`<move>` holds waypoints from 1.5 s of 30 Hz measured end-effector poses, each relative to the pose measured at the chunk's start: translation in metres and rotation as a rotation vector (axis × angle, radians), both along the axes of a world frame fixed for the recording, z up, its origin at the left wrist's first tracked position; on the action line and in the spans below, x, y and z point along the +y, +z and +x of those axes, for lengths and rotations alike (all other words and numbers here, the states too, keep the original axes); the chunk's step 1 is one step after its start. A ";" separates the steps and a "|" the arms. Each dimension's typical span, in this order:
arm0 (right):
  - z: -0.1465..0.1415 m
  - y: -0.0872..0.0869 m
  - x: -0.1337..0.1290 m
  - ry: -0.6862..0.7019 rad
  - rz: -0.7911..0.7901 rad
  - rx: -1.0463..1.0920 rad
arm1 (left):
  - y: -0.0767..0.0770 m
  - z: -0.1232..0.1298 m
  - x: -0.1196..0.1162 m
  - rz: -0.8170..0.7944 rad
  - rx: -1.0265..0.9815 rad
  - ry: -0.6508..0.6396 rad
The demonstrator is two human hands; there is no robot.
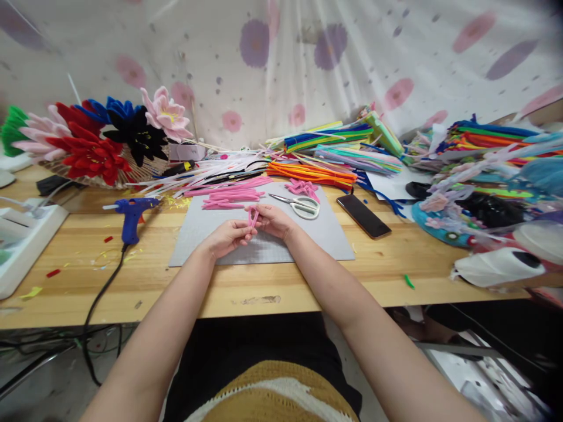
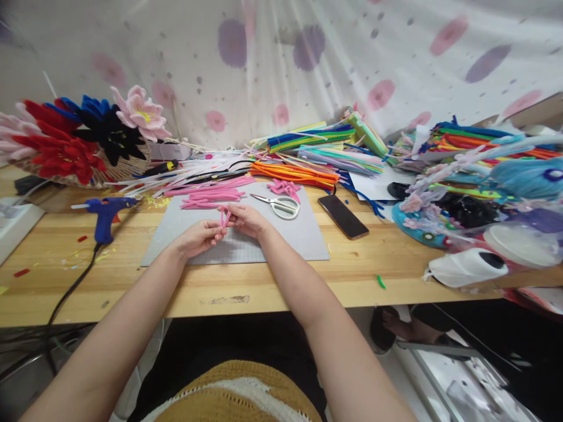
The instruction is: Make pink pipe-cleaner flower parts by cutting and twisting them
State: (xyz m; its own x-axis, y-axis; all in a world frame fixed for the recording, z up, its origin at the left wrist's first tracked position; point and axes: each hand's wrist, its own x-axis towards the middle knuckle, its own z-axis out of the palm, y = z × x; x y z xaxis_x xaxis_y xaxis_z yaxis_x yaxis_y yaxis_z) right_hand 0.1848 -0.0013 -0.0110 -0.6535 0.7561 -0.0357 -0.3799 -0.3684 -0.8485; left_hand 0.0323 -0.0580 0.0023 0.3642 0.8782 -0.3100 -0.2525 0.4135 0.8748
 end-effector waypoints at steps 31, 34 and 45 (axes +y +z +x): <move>-0.011 0.001 0.008 -0.475 0.079 -0.091 | -0.009 0.013 0.004 0.095 0.135 0.283; -0.008 0.000 0.010 -0.526 0.073 -0.103 | -0.009 0.012 0.006 0.144 0.164 0.300; 0.015 -0.002 0.027 -0.554 0.199 -0.308 | -0.019 0.008 0.017 0.386 0.576 0.260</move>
State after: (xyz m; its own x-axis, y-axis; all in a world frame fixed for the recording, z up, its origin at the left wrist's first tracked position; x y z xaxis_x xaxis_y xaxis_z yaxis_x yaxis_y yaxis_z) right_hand 0.1994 0.0254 -0.0132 -0.1489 0.9887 0.0164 -0.1976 -0.0135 -0.9802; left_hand 0.0406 -0.0414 -0.0168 0.0027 0.9992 -0.0405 0.2427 0.0386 0.9693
